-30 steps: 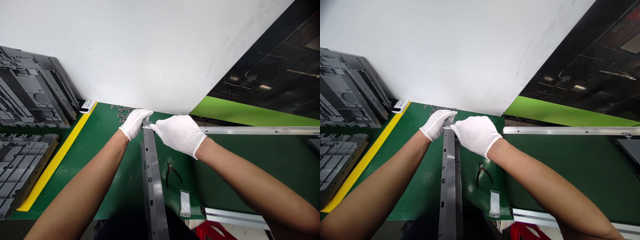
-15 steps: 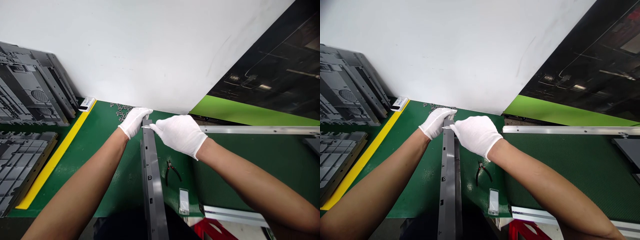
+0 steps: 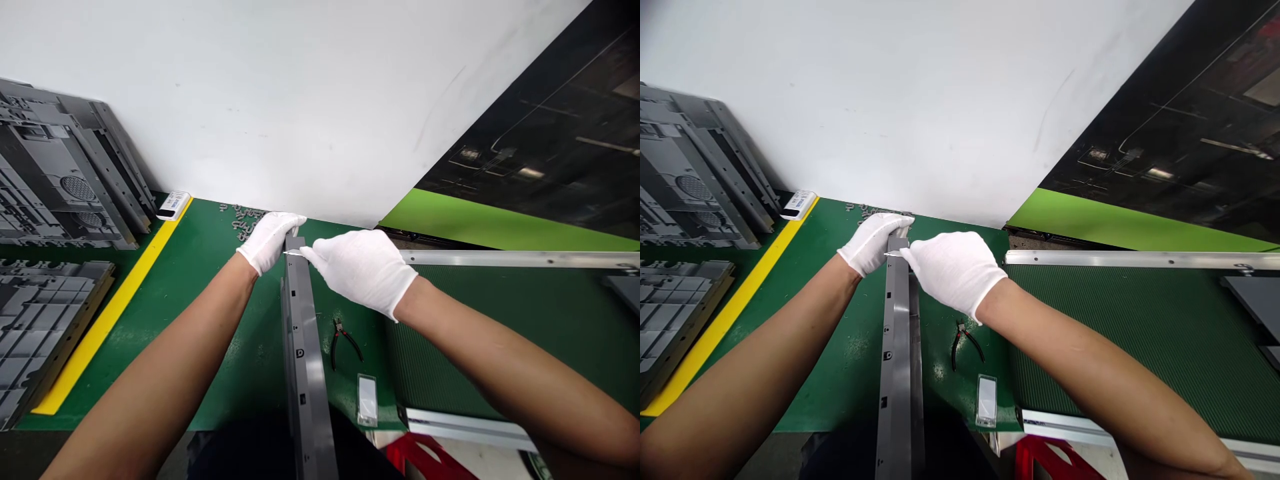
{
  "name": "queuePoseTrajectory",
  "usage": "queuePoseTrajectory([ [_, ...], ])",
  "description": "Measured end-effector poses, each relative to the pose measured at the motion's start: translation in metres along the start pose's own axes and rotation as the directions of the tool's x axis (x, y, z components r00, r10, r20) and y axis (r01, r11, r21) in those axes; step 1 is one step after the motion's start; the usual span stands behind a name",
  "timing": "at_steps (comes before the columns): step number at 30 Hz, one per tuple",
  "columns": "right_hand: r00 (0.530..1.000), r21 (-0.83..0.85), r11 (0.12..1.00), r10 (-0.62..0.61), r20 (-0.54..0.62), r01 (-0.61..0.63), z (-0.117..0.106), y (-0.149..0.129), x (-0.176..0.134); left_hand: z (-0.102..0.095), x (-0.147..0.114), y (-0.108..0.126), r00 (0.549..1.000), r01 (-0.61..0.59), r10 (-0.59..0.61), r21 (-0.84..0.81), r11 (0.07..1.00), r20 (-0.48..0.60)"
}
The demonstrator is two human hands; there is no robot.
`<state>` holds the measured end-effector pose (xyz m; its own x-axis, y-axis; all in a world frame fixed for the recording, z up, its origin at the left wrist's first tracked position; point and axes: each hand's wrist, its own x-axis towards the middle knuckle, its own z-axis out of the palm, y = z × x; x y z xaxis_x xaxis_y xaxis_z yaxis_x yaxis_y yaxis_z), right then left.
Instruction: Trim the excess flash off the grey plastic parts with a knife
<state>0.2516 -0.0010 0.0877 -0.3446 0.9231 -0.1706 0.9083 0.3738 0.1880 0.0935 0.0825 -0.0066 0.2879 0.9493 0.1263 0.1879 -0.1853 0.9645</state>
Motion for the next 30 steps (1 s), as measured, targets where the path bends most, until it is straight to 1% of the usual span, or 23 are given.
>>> queuePoseTrajectory([
  [2, 1.000, -0.003, 1.000, -0.002, -0.004, 0.002, 0.000, 0.000, -0.001, 0.000, 0.000, -0.002, 1.000, 0.000, 0.000, -0.015, 1.000, 0.004],
  [5, 0.998, -0.001, 0.998, -0.069, -0.001, 0.069, 0.003, -0.001, -0.004, -0.001, 0.000, -0.005, 1.000, -0.007, 0.008, -0.046, 0.999, 0.010],
  [7, 0.996, 0.026, 0.995, -0.091, -0.021, 0.092, 0.008, -0.002, -0.006, -0.002, 0.001, -0.007, 1.000, -0.013, 0.014, -0.057, 0.998, 0.002],
  [9, 0.996, 0.108, 0.993, -0.048, -0.076, 0.056, 0.013, 0.000, -0.008, -0.002, 0.001, -0.006, 1.000, -0.025, 0.025, -0.047, 0.999, -0.001],
  [11, 0.988, 0.297, 0.955, 0.038, -0.149, 0.009, 0.018, 0.005, -0.010, -0.003, 0.001, -0.004, 1.000, -0.027, 0.027, -0.020, 0.999, 0.003],
  [12, 0.979, 0.424, 0.906, 0.096, -0.180, -0.011, 0.021, 0.008, -0.011, -0.003, 0.001, -0.003, 1.000, -0.011, 0.011, -0.015, 1.000, 0.001],
  [14, 0.955, 0.672, 0.739, 0.229, -0.190, -0.044, 0.025, 0.014, -0.019, -0.003, -0.001, -0.003, 0.999, 0.048, -0.048, -0.028, 0.998, -0.017],
  [16, 0.943, 0.820, 0.565, 0.314, -0.113, -0.090, 0.030, 0.018, -0.032, -0.001, -0.005, -0.002, 0.991, 0.123, -0.126, -0.057, 0.991, -0.055],
  [17, 0.945, 0.857, 0.501, 0.323, -0.056, -0.121, 0.032, 0.018, -0.042, 0.001, -0.007, -0.001, 0.984, 0.158, -0.163, -0.069, 0.985, -0.078],
  [19, 0.948, 0.894, 0.406, 0.312, 0.060, -0.190, 0.038, 0.013, -0.064, 0.006, -0.015, 0.003, 0.966, 0.216, -0.225, -0.084, 0.973, -0.128],
  [21, 0.941, 0.909, 0.327, 0.299, 0.160, -0.258, 0.043, 0.002, -0.090, 0.012, -0.025, 0.010, 0.947, 0.261, -0.275, -0.101, 0.960, -0.168],
  [23, 0.939, 0.914, 0.274, 0.255, 0.231, -0.299, 0.047, -0.012, -0.114, 0.018, -0.037, 0.018, 0.936, 0.289, -0.302, -0.097, 0.952, -0.181],
  [25, 0.947, 0.913, 0.268, 0.177, 0.267, -0.308, 0.050, -0.025, -0.135, 0.023, -0.051, 0.024, 0.934, 0.307, -0.314, -0.070, 0.949, -0.168],
  [27, 0.955, 0.902, 0.314, 0.104, 0.277, -0.296, 0.052, -0.033, -0.152, 0.027, -0.066, 0.028, 0.937, 0.312, -0.316, -0.049, 0.949, -0.148],
  [28, 0.959, 0.888, 0.364, 0.078, 0.271, -0.281, 0.053, -0.035, -0.159, 0.029, -0.072, 0.030, 0.938, 0.314, -0.317, -0.043, 0.948, -0.139],
  [30, 0.975, 0.830, 0.517, 0.050, 0.216, -0.210, 0.056, -0.036, -0.172, 0.033, -0.084, 0.035, 0.929, 0.342, -0.345, -0.047, 0.939, -0.131],
])
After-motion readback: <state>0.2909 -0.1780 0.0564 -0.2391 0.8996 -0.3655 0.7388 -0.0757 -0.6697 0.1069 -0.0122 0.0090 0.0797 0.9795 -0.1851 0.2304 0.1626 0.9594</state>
